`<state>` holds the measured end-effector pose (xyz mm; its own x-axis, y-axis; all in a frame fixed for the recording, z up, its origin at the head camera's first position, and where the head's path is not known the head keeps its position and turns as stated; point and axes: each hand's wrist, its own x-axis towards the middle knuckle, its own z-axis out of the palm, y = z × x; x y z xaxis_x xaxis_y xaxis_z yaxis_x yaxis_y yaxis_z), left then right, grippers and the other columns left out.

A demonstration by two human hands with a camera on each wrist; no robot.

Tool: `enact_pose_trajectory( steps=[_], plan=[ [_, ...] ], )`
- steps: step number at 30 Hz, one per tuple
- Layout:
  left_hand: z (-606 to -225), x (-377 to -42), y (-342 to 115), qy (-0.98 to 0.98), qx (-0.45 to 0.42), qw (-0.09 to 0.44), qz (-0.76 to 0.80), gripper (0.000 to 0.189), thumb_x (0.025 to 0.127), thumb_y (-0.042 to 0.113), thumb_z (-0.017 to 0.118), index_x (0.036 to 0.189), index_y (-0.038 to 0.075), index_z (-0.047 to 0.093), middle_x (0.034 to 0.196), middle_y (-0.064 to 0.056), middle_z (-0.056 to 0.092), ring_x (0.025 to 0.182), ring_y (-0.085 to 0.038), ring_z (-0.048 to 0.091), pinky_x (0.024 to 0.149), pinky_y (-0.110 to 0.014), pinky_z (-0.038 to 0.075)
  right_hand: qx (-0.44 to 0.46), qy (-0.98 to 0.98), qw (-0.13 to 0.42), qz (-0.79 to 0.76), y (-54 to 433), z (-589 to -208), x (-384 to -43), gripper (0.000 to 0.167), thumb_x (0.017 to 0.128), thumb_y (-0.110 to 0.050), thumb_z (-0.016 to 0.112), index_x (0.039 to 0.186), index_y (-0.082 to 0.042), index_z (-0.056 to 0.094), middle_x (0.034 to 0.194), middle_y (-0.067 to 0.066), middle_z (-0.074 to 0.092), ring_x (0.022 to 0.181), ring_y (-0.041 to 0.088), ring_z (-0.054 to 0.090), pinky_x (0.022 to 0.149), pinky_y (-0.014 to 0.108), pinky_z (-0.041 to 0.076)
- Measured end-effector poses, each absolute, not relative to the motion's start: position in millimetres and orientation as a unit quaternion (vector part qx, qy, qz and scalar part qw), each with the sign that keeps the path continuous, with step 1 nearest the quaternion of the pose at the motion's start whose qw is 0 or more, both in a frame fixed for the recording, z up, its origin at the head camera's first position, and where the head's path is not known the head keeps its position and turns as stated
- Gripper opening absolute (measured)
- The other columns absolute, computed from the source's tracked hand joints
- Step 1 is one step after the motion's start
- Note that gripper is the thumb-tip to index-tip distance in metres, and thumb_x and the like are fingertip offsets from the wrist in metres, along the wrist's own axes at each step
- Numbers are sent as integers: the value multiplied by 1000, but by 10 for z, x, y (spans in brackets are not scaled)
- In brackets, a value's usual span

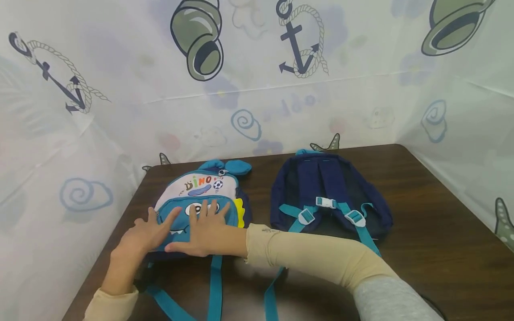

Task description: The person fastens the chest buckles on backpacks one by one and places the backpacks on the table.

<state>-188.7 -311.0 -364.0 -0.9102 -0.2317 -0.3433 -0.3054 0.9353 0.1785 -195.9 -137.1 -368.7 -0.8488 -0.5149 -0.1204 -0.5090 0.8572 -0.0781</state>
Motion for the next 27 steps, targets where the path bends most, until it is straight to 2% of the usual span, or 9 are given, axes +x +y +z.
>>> enact_pose_trajectory(
  steps=[2,5,9,12,14,17,21,24,27],
  plan=[
    [-3632,-1903,-3212,968,-132,174,124,120,89,82,1,145,-25,-2,142,-56,15,129,-71,27,102,-75,32,-249,966,70,-26,-1460,-3702,-1969,107,79,-93,24,160,-23,21,165,7,26,151,36,26,113,68,28],
    [-3638,-1924,-3326,964,-132,193,131,121,90,80,-3,142,-28,9,141,-54,22,128,-68,32,102,-73,34,-221,972,73,-25,-1600,-3717,-1980,106,79,-93,21,161,-25,19,165,5,26,151,35,26,113,67,30],
    [-3668,-1941,-3430,963,-127,198,133,121,89,79,-5,139,-25,30,134,-49,40,117,-62,48,92,-70,44,-184,979,86,-7,-1780,-3711,-1957,108,74,-96,18,160,-30,20,165,0,28,152,31,27,115,61,31],
    [-3696,-1971,-3501,960,-129,199,146,123,88,80,-7,136,-23,37,123,-46,51,104,-56,58,83,-65,50,-161,982,93,4,-1875,-3719,-1945,109,71,-98,18,159,-32,21,164,-2,29,152,29,28,117,58,31],
    [-3712,-1995,-3546,959,-130,202,152,124,87,81,-8,135,-24,39,119,-45,54,98,-52,61,79,-60,53,-151,984,95,11,-1912,-3730,-1946,109,71,-98,18,159,-34,21,164,-3,29,151,28,28,117,57,31],
    [-3735,-2023,-3620,953,-138,207,173,127,86,81,-9,130,-27,41,102,-40,61,83,-43,66,70,-52,56,-148,984,95,14,-1945,-3746,-1961,108,71,-98,18,159,-35,21,164,-3,29,151,28,29,116,57,32],
    [-3761,-2064,-3679,955,-130,199,179,121,90,79,-3,127,-28,42,90,-31,63,75,-35,66,67,-47,57,-146,984,101,6,-1978,-3761,-1978,105,72,-98,17,158,-37,23,163,-3,30,151,28,30,115,58,33],
    [-3782,-2086,-3690,955,-128,194,186,117,92,79,4,129,-26,41,92,-29,62,76,-31,65,66,-44,58,-139,984,112,6,-1993,-3775,-1986,103,73,-97,17,157,-39,23,163,-4,29,151,28,29,115,58,33],
    [-3799,-2077,-3689,949,-135,196,207,116,92,80,9,131,-26,37,96,-33,60,78,-33,65,65,-42,60,-136,983,122,9,-1997,-3789,-1990,101,73,-97,17,157,-40,22,164,-4,28,152,28,28,115,59,33]
  ],
)
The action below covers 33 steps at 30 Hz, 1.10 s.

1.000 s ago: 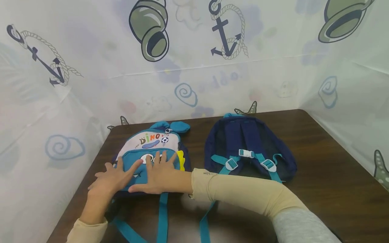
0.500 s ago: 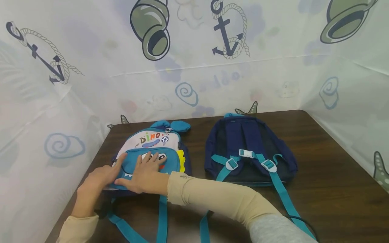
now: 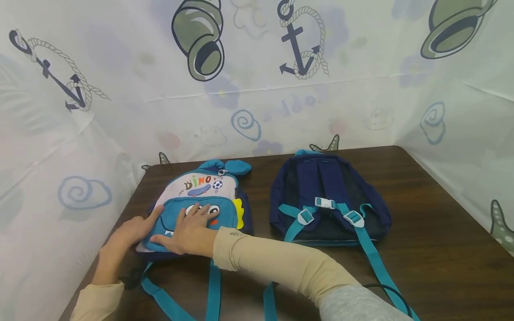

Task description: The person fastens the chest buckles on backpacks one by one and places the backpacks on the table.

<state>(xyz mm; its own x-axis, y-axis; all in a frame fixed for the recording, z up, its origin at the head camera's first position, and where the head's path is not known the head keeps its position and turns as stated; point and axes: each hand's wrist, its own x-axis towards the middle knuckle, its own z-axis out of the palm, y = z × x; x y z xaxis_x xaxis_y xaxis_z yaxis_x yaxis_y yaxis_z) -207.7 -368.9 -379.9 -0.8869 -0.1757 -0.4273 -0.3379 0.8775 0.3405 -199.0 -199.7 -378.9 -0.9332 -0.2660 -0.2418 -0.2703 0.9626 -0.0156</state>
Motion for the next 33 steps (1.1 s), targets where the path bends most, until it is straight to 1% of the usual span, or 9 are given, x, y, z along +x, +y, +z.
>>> enact_pose_trajectory(
  steps=[4,8,11,14,17,23,24,30,33],
  plan=[
    [-3791,-2051,-3677,950,-132,187,213,113,93,78,13,134,-25,32,110,-42,54,86,-41,64,69,-48,60,-137,982,131,10,-1993,-3786,-1996,100,74,-97,17,157,-41,21,164,-5,28,152,28,27,115,58,32],
    [-3744,-2035,-3649,957,-119,168,204,110,95,76,19,133,-26,34,112,-44,54,85,-41,65,67,-47,60,-142,979,147,3,-1956,-3773,-2008,99,74,-96,17,157,-42,21,164,-5,27,153,29,25,115,58,33],
    [-3655,-2037,-3629,968,-95,146,181,107,97,73,25,132,-28,36,116,-46,53,90,-45,64,73,-51,59,-155,975,158,-24,-1890,-3760,-2030,98,76,-95,16,157,-40,21,165,-3,26,153,32,24,115,60,33],
    [-3541,-2044,-3614,977,-70,121,161,104,98,70,30,131,-29,37,119,-48,51,95,-50,61,80,-57,56,-179,968,163,-61,-1801,-3739,-2065,99,78,-94,14,158,-36,22,164,2,27,152,36,24,114,63,32],
    [-3424,-2048,-3578,981,-61,104,151,103,98,69,34,130,-29,37,121,-48,50,98,-52,60,82,-58,54,-199,961,168,-95,-1723,-3709,-2108,101,79,-93,11,159,-31,23,164,5,28,151,40,25,112,66,32],
    [-3140,-2118,-3360,988,-60,69,124,106,95,71,38,136,-27,34,132,-49,42,112,-59,53,87,-62,52,-213,949,180,-149,-1596,-3607,-2247,101,82,-90,9,160,-26,20,165,6,25,152,38,24,112,65,33],
    [-3084,-2133,-3316,989,-56,59,121,105,95,71,39,136,-26,36,131,-48,44,110,-58,54,86,-62,53,-217,947,180,-157,-1574,-3587,-2274,100,83,-89,8,160,-25,19,166,6,24,152,37,24,113,64,32],
    [-2774,-2150,-3039,994,-23,-9,108,92,98,65,40,132,-20,46,122,-42,55,100,-51,61,81,-60,54,-241,922,189,-238,-1412,-3488,-2394,97,90,-82,5,162,-17,13,167,7,19,154,36,18,120,61,20],
    [-2649,-2143,-2866,994,-12,-37,105,90,99,64,37,138,-17,43,129,-41,52,112,-53,56,91,-65,48,-247,907,193,-282,-1307,-3456,-2428,94,93,-78,5,162,-14,8,168,7,13,155,35,12,122,60,14]
  ],
)
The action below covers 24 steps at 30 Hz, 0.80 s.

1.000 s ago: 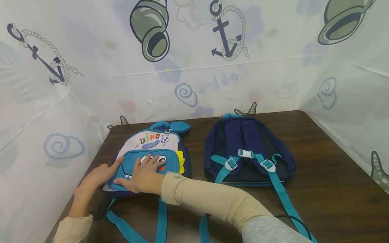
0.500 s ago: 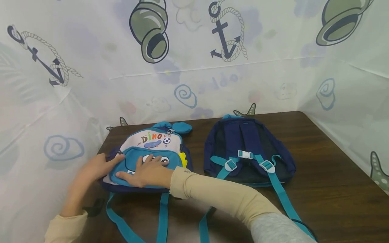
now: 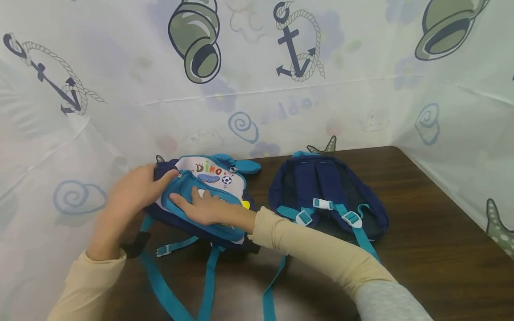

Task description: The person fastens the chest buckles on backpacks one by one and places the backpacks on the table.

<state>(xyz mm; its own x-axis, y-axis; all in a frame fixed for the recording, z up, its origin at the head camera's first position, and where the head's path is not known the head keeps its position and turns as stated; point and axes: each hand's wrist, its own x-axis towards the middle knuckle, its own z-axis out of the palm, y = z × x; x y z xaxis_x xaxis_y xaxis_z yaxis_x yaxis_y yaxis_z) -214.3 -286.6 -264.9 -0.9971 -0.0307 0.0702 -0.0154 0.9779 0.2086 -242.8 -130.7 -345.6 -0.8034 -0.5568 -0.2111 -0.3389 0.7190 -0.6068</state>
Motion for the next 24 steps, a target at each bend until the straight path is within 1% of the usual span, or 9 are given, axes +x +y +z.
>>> enact_pose_trajectory(
  steps=[2,4,7,10,14,17,21,24],
  plan=[
    [-2578,-2136,-2741,-993,11,54,-102,88,100,62,37,142,-15,39,135,-40,48,121,-54,50,97,-67,43,-250,899,188,-306,-1237,-3436,-2446,91,95,-75,4,162,-13,7,169,7,11,155,35,11,122,60,14],
    [-2524,-2131,-2623,-992,10,76,-102,83,101,58,38,145,-12,37,138,-39,45,125,-54,47,100,-68,41,-254,893,181,-325,-1175,-3423,-2468,90,96,-73,3,161,-12,6,169,8,10,155,35,12,122,58,16],
    [-2460,-2123,-2482,-989,-1,106,-107,75,103,51,40,147,-9,36,139,-38,44,125,-54,47,98,-69,41,-260,885,171,-346,-1087,-3407,-2494,88,97,-72,2,161,-12,5,169,9,10,155,33,15,122,56,21],
    [-2400,-2108,-2353,-986,-15,131,-104,70,104,46,42,148,-8,37,140,-37,44,124,-54,48,96,-69,43,-269,870,165,-380,-1005,-3381,-2498,86,98,-70,2,161,-11,3,169,9,7,155,29,12,123,53,19],
    [-2345,-2101,-2181,-979,-34,170,-105,65,103,41,45,146,-8,41,133,-37,47,119,-52,50,92,-67,46,-282,843,145,-435,-905,-3353,-2491,82,102,-64,3,161,-7,2,169,9,5,156,26,8,125,48,15],
    [-2306,-2100,-2067,-973,-56,193,-115,62,103,39,46,144,-8,45,125,-35,50,111,-49,53,87,-65,49,-288,829,128,-461,-830,-3352,-2497,80,103,-62,3,161,-7,3,169,8,5,156,23,9,125,45,15],
    [-2264,-2092,-1935,-965,-82,218,-123,56,102,35,48,141,-5,49,117,-33,54,99,-45,55,78,-61,53,-300,812,120,-486,-709,-3377,-2500,78,102,-63,0,161,-11,2,169,3,4,156,19,6,126,43,13],
    [-2277,-2111,-1833,-955,-103,245,-129,53,102,33,50,140,-4,52,115,-31,54,97,-43,54,78,-58,52,-305,799,116,-505,-587,-3415,-2501,77,100,-66,-1,162,-19,1,169,-2,5,155,19,12,125,46,18]
  ],
)
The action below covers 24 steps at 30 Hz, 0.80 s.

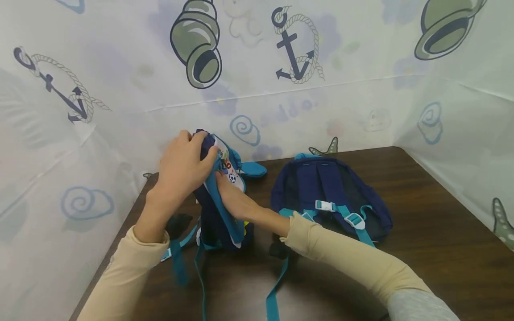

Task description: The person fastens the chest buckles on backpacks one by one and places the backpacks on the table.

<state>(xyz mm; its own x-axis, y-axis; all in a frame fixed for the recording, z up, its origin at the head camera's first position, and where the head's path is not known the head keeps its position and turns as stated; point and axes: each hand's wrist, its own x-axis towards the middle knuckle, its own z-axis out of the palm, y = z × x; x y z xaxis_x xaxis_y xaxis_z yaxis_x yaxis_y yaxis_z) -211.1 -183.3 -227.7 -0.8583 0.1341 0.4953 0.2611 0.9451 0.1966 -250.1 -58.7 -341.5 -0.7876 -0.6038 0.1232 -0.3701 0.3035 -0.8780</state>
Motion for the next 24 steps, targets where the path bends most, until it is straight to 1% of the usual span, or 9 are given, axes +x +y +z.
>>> enact_pose_trajectory(
  steps=[3,6,11,14,16,18,19,21,24],
  plan=[
    [-2338,-2146,-1732,-946,-119,270,-139,52,101,32,50,140,-3,52,117,-31,53,100,-43,52,82,-56,50,-304,794,112,-515,-450,-3446,-2516,80,98,-70,-1,162,-23,0,169,-4,6,154,21,16,123,49,24],
    [-2403,-2157,-1678,-939,-116,284,-158,52,102,33,50,142,0,52,118,-29,51,102,-41,49,81,-54,47,-314,800,110,-499,-326,-3427,-2551,83,97,-71,2,162,-20,0,169,0,4,155,22,14,123,49,22],
    [-2452,-2138,-1671,-936,-96,283,-185,55,101,39,50,144,5,50,119,-26,49,102,-38,45,77,-51,46,-324,827,85,-452,-92,-3260,-2602,69,106,-58,21,158,-14,25,159,8,37,144,26,41,115,47,38],
    [-2462,-2119,-1689,-939,-85,271,-192,60,101,47,48,147,7,48,124,-26,47,107,-39,45,80,-52,47,-331,856,31,-396,72,-3057,-2628,50,106,-45,40,140,-11,54,132,6,63,116,24,63,97,43,52],
    [-2463,-2116,-1695,-940,-82,267,-198,64,101,53,46,148,9,47,128,-26,46,110,-39,44,84,-54,46,-344,875,-23,-340,181,-2871,-2656,38,104,-39,49,122,-12,67,117,3,71,104,22,67,90,40,55],
    [-2466,-2121,-1700,-938,-83,268,-205,68,100,58,46,148,9,46,131,-26,45,112,-40,44,87,-54,45,-366,880,-71,-294,268,-2661,-2685,29,101,-33,54,108,-11,72,107,3,74,97,21,68,87,39,55],
    [-2469,-2126,-1703,-936,-85,270,-207,70,100,59,46,148,9,46,131,-26,45,113,-40,44,88,-54,44,-380,879,-85,-275,302,-2553,-2699,29,100,-32,56,109,-10,72,108,4,74,99,22,68,89,40,54],
    [-2480,-2134,-1707,-934,-88,273,-213,71,99,60,46,148,8,46,133,-26,45,114,-41,44,89,-54,42,-415,873,-90,-239,337,-2340,-2718,35,98,-36,59,121,-10,67,124,4,70,118,20,62,104,41,48],
    [-2491,-2140,-1719,-931,-89,275,-222,72,99,60,47,149,8,44,134,-26,45,114,-40,43,89,-54,41,-461,866,-42,-187,315,-2054,-2719,73,92,-49,66,150,-12,41,153,5,46,142,22,42,117,46,36]
  ],
)
